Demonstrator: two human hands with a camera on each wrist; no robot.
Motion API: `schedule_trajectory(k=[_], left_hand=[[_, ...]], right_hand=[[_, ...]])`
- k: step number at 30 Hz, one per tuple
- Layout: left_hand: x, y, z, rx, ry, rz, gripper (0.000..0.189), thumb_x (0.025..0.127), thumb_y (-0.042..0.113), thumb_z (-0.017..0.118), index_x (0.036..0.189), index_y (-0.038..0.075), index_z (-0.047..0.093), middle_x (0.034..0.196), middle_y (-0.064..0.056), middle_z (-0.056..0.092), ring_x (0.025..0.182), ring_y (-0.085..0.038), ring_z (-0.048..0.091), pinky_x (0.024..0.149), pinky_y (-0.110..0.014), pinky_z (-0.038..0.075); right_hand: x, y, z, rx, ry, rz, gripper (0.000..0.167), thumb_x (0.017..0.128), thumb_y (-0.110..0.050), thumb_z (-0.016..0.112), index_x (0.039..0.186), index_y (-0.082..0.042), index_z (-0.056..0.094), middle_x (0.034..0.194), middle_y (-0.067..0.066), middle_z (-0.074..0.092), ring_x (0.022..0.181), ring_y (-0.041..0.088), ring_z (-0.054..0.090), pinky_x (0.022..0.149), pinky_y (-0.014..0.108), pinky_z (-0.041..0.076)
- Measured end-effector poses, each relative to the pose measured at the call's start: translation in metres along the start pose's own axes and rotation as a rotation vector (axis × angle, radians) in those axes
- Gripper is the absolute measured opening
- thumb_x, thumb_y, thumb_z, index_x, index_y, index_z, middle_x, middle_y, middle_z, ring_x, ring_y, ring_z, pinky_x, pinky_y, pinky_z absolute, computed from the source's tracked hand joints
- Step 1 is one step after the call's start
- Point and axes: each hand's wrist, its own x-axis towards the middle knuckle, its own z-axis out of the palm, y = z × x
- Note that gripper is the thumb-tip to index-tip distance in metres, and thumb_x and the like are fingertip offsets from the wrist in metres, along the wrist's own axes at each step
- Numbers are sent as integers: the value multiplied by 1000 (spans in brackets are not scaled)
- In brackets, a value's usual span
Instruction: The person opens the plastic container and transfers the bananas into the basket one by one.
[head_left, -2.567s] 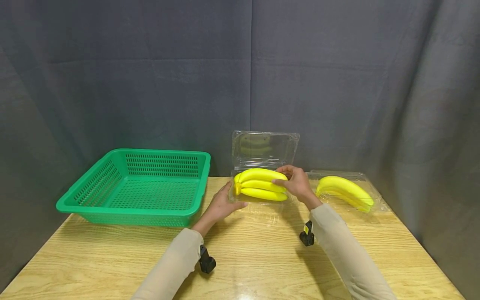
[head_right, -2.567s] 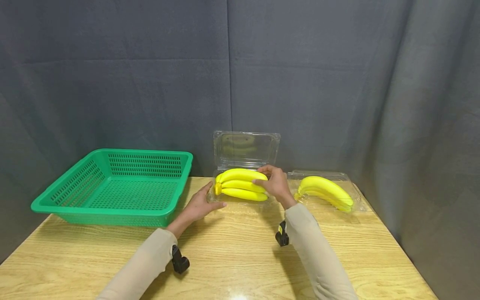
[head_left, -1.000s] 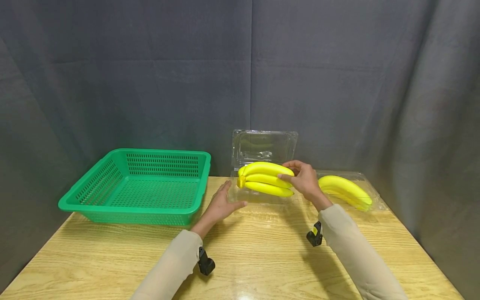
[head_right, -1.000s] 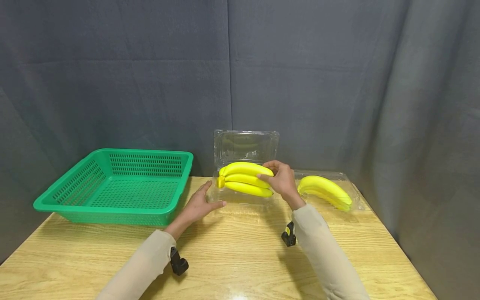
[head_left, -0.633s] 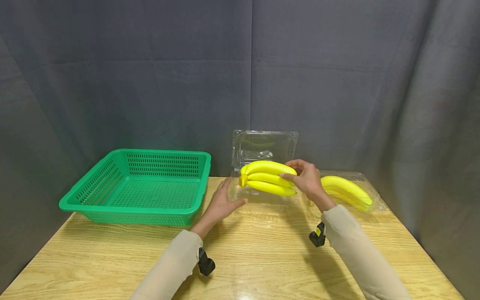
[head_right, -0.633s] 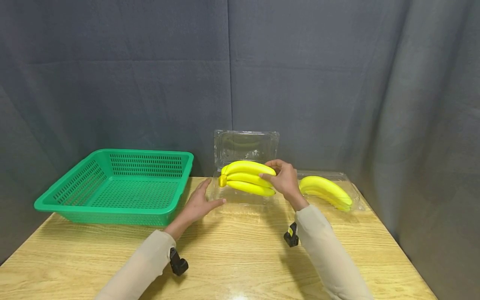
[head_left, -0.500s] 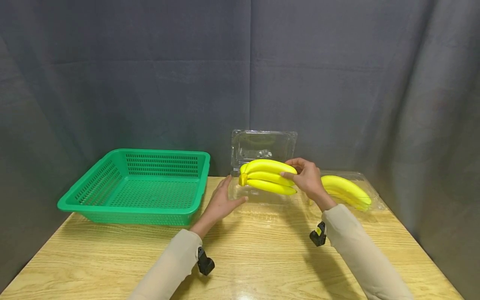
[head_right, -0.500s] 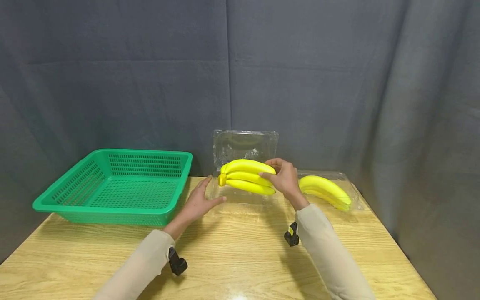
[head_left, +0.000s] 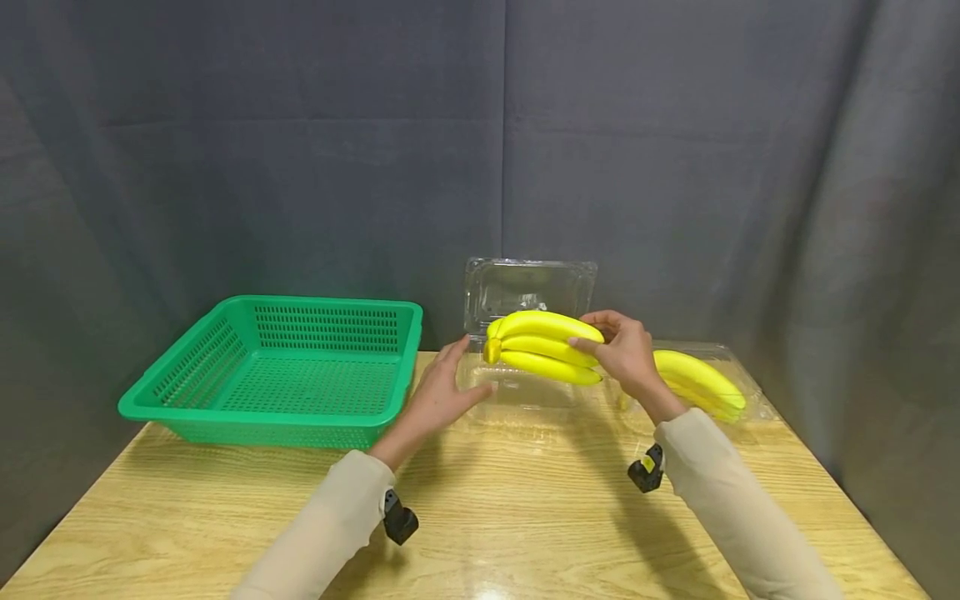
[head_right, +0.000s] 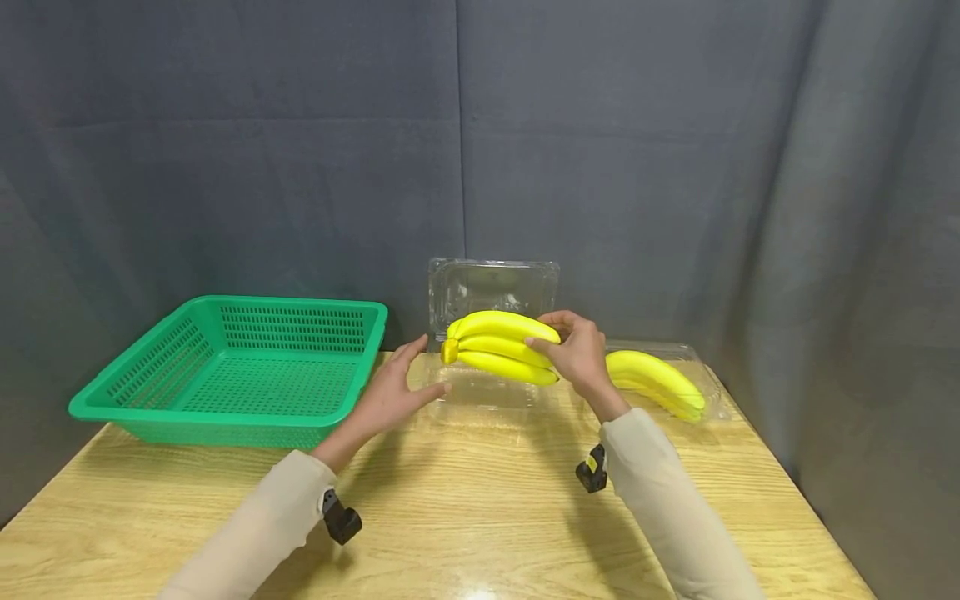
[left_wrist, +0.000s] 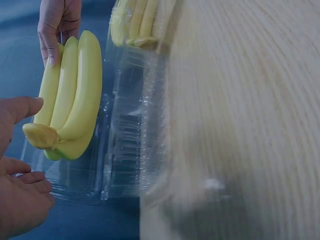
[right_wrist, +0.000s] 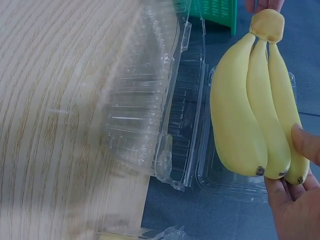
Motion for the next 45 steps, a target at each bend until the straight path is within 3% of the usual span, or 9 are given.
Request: schedule_trajectory(k=[12,20,28,37,45], left_hand=[[-4,5,-28,50,18,121,77,89,32,70,150,2,33,149,-20,36,134,-39,35,104,-58,33],[-11,4,-57,56,10,106,75,92,34,66,152,7,30,153,-16,32,139,-38,26,106,-61,29],[-19,-2,-86,80,43,140,73,93,37,66,151,7,33,152,-14,34,139,-34,29,105,-59,31],[-30,-7,-117,71,80,135,71,95,38,63,152,11,32,153,-12,32,139,-33,29,105,-59,31],[-40,-17,-141,-5,99,104,70,96,37,61,154,14,28,155,-10,30,141,-28,27,109,-51,28]], right_hand=[[-5,-9,-3,21,3,-4,39,84,-22,78,117,-5,66,116,14,67,100,26,65,79,39,54],[-6,-19,1,39,7,-21,40,84,-21,79,117,-4,66,116,13,67,99,25,66,76,32,55],[-7,-27,3,39,15,-20,40,83,-24,79,117,-6,66,116,11,67,98,24,66,74,30,54],[-8,-42,7,58,21,-10,41,82,-24,80,117,-8,66,116,10,67,100,23,66,70,27,54],[-7,-54,16,102,6,-32,41,82,-25,81,116,-9,66,115,8,67,96,20,66,67,26,55]])
